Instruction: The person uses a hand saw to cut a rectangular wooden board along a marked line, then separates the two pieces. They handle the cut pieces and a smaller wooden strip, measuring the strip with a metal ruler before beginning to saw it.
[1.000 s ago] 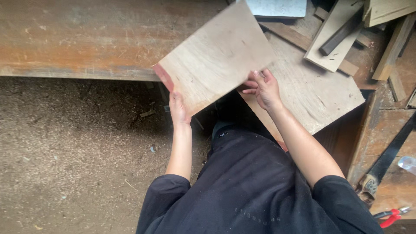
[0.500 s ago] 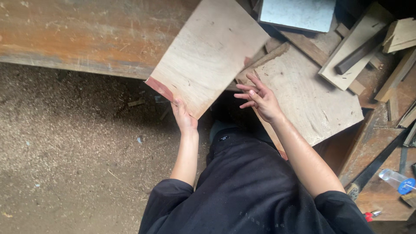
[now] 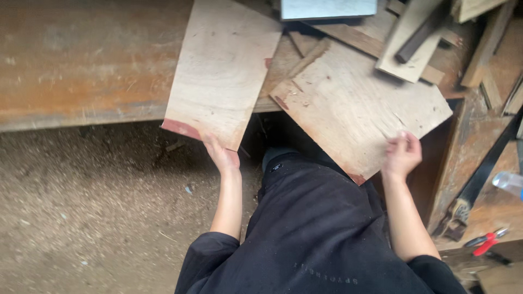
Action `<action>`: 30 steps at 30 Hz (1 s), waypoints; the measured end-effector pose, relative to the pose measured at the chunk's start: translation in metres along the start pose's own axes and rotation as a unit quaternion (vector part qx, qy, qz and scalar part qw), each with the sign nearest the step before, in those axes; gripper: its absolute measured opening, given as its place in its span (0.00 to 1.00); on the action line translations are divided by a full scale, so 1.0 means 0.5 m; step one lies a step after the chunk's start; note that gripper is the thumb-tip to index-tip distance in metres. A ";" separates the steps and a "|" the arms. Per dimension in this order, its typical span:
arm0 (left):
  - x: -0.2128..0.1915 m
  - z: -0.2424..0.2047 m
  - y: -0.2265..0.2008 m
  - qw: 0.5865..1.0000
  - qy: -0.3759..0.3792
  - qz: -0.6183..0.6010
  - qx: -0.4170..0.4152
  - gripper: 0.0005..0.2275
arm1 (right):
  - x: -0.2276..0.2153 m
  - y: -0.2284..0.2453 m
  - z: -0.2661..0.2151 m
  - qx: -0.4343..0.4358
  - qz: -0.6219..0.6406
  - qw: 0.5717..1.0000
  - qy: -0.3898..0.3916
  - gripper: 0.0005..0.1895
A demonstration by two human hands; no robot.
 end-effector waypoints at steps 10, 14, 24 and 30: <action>0.082 -0.059 0.265 0.945 0.162 0.240 -0.155 0.31 | -0.031 -0.209 -0.076 0.142 0.155 0.977 -0.028 0.23; 0.134 0.078 0.278 0.948 0.162 0.076 -0.263 0.32 | -0.006 -0.178 -0.071 0.122 0.176 0.975 -0.054 0.24; 0.236 0.010 0.263 0.909 0.203 0.152 -0.329 0.35 | -0.014 -0.055 -0.078 0.151 0.235 0.959 -0.034 0.25; 0.343 -0.030 0.167 0.938 0.232 0.197 -0.166 0.27 | -0.047 0.027 -0.026 0.130 0.244 0.961 -0.012 0.22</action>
Point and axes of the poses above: each hand's wrist, its own z-axis towards the middle knuckle, its own x-axis out of the palm, y = z × x, the point moved 10 cm from there along z, towards the middle knuckle, and after that the axes turned 11 degrees about -x, right-handed, at the moved point
